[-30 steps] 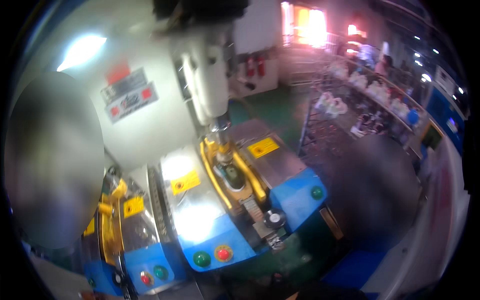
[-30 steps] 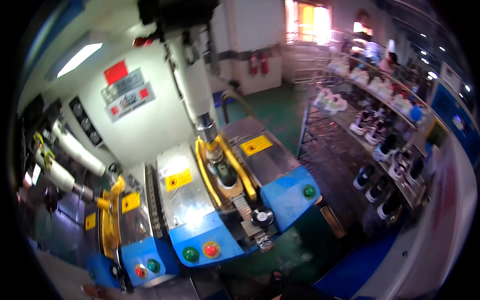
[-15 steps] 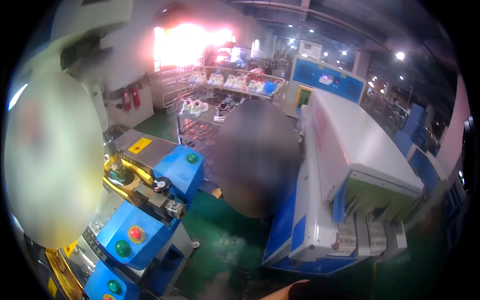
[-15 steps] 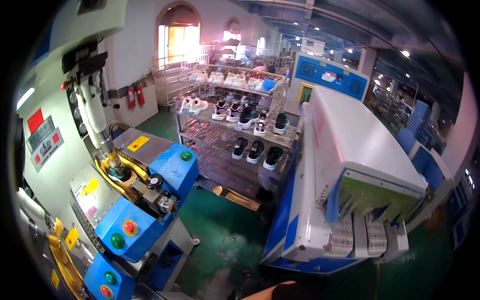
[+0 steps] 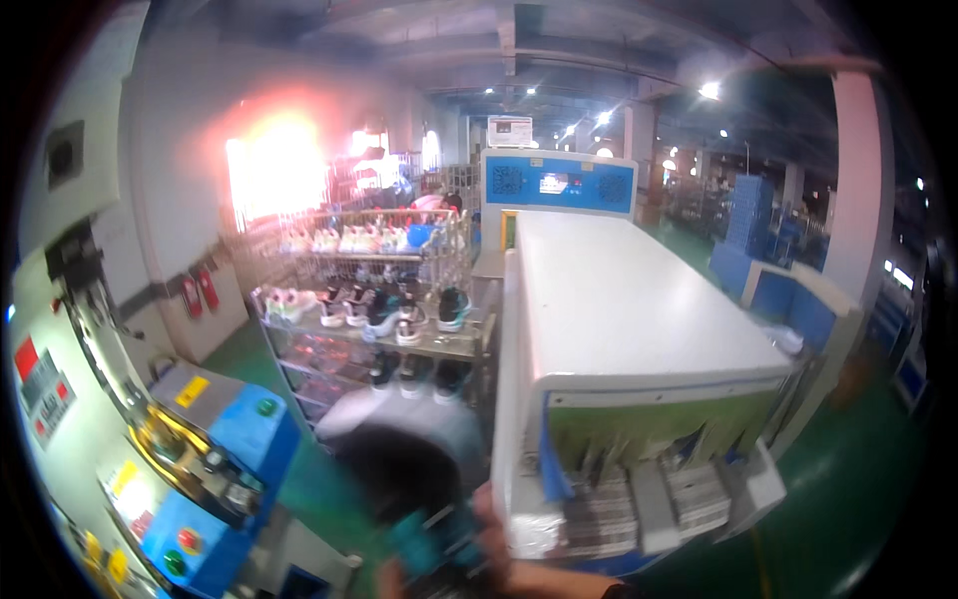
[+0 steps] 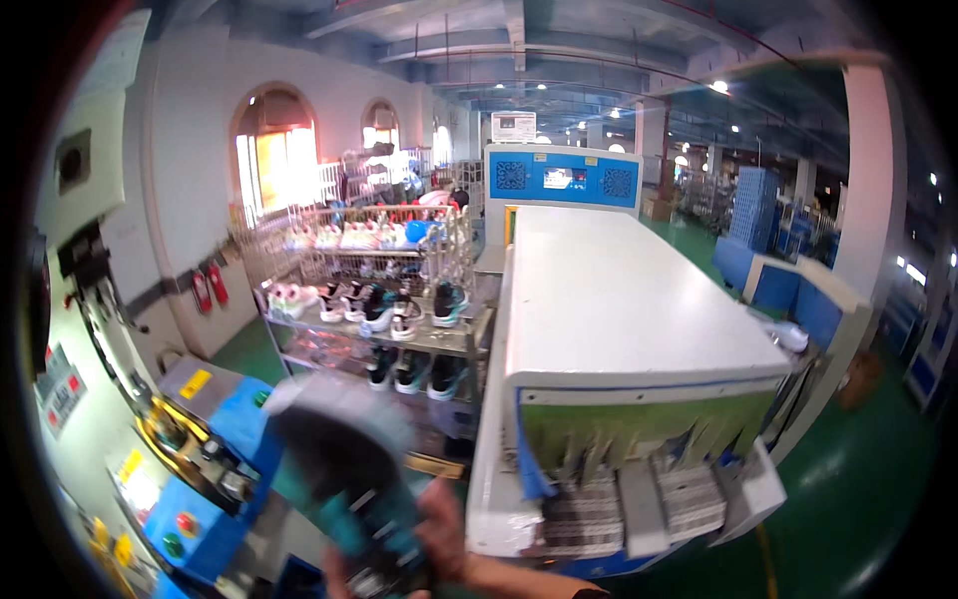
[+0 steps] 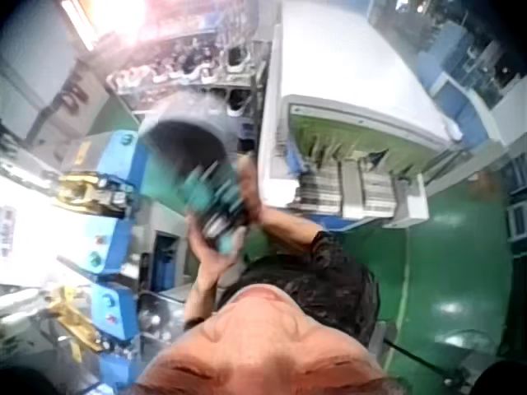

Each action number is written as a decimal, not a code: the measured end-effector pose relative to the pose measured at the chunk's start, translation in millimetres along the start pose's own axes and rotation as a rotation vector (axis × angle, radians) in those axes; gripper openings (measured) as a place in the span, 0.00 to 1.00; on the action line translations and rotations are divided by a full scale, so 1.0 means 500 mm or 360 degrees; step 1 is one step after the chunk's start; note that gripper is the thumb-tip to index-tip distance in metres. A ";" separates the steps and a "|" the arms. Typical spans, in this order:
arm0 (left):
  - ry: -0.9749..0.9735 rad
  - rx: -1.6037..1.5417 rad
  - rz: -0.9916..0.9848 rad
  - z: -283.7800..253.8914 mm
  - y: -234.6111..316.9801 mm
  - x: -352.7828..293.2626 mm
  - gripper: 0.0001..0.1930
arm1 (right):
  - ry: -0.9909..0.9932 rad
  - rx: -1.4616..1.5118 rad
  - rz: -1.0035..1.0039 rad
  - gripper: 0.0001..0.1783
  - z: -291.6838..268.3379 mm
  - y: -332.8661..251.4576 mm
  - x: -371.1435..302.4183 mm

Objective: The person repeatedly takes shoes from a conveyor belt, places them into a lasting machine to be pressed by overhead pneumatic cylinders, and then puts them into a cooling tunnel or onto a storage rack.

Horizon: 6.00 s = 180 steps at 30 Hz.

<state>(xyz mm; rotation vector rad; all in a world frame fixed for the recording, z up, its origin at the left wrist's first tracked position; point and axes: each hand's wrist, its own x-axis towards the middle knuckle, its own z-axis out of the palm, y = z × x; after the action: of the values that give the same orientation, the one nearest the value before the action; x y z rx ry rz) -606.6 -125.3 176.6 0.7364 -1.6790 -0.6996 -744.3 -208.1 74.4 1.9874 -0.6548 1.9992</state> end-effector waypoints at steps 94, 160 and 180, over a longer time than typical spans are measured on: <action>0.2509 -0.0809 -0.0104 -0.333 -0.063 -0.531 0.35 | -0.2873 0.2844 0.0733 0.46 0.542 -0.460 -0.009; 0.2031 0.1546 -0.2009 -0.860 -0.189 -0.667 0.27 | -0.2280 0.2244 -0.0511 0.25 1.176 -0.932 -0.141; 0.2466 0.0958 -0.1609 -0.881 -0.108 -0.532 0.20 | -0.2135 0.2712 -0.0298 0.24 1.177 -0.850 -0.025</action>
<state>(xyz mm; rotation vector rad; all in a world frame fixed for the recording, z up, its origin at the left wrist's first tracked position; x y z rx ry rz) -120.7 13.5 64.5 1.9171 0.0560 -0.0432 -24.5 -117.3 103.7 3.7708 1.6907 0.4391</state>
